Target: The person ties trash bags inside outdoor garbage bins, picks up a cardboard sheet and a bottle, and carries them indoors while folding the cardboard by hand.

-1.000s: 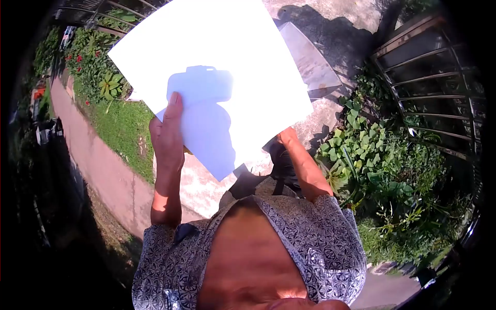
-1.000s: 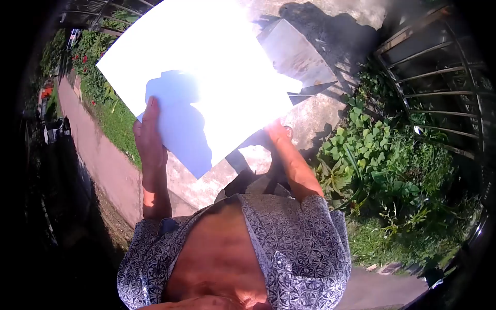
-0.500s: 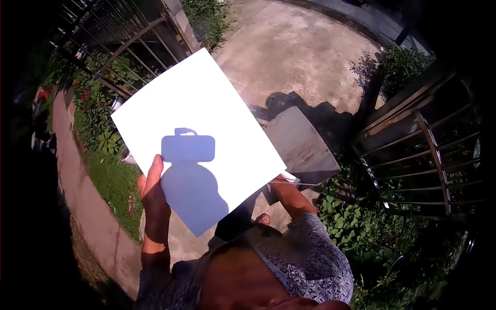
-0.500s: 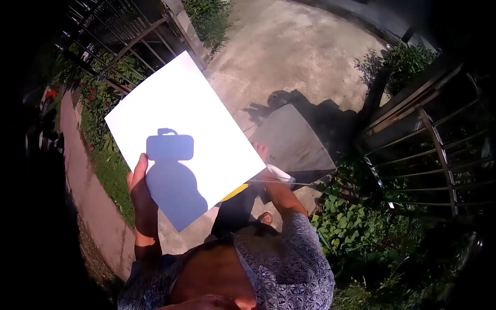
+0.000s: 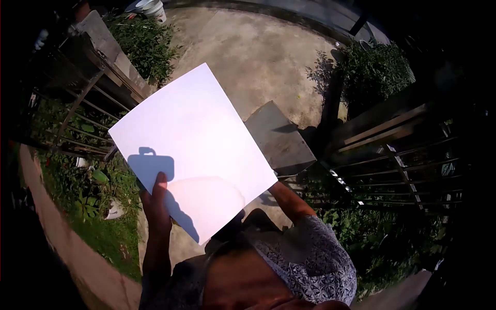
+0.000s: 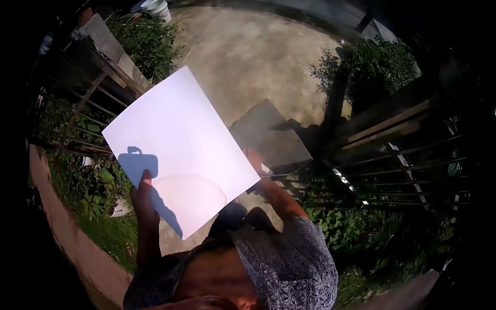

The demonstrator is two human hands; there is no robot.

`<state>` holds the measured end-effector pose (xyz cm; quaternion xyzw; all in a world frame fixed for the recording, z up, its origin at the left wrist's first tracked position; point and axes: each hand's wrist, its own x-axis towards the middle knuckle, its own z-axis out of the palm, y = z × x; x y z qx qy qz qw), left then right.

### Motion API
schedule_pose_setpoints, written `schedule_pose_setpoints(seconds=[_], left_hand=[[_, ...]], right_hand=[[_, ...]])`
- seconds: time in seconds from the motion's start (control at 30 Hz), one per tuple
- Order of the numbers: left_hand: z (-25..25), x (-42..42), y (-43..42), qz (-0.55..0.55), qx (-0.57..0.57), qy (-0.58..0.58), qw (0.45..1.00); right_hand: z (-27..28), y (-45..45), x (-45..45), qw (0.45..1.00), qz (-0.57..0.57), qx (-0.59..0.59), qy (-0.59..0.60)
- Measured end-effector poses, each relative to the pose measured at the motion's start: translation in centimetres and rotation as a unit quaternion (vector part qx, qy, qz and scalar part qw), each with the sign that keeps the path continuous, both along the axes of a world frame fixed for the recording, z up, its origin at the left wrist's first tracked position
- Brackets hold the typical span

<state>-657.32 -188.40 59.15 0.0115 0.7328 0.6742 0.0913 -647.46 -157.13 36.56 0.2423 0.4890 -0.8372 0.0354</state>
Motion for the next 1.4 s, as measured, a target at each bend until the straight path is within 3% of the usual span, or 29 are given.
schedule_pose_setpoints(seconds=[0.07,0.13,0.27,0.4,0.5,0.63,0.73,0.77,0.87,1.17,1.27,1.4], left_hand=[[1.0,-2.8,1.8,0.003,0.022,0.024,0.999],[5.2,-4.7,4.3,-0.017,0.001,0.019,1.000],[5.0,-10.4,8.3,0.018,0.076,-0.023,0.997],[4.1,-16.3,10.3,0.035,-0.029,-0.127,0.991],[5.2,-19.8,14.9,0.099,0.002,-0.062,0.993],[11.0,-23.4,20.8,0.134,-0.019,-0.070,0.988],[14.9,-26.1,23.6,0.094,-0.011,-0.044,0.995],[15.0,-26.7,24.5,0.122,0.033,-0.031,0.991],[17.9,-29.1,26.2,0.129,-0.010,-0.075,0.989],[20.9,-38.7,33.0,0.159,0.019,-0.028,0.987],[20.0,-43.7,35.1,0.158,0.077,-0.012,0.984],[17.3,-52.5,36.9,0.166,0.038,-0.054,0.984]], right_hand=[[1.3,1.5,-2.6,1.000,0.006,0.005,0.006],[2.4,2.8,-5.6,1.000,0.023,0.009,0.013],[4.3,5.6,-10.8,0.998,0.065,0.018,0.019],[8.1,9.4,-14.6,0.995,0.097,0.031,0.016],[11.6,13.0,-17.8,0.990,0.130,0.041,0.020],[18.0,18.4,-22.7,0.985,0.163,0.052,0.027],[22.5,22.2,-26.0,0.981,0.181,0.061,0.035],[23.7,23.2,-26.9,0.980,0.185,0.063,0.039],[27.2,25.7,-29.6,0.977,0.193,0.072,0.050],[33.1,31.7,-40.0,0.973,0.194,0.102,0.070],[33.8,33.2,-44.1,0.974,0.182,0.117,0.070],[34.2,35.5,-51.0,0.975,0.165,0.136,0.056]])
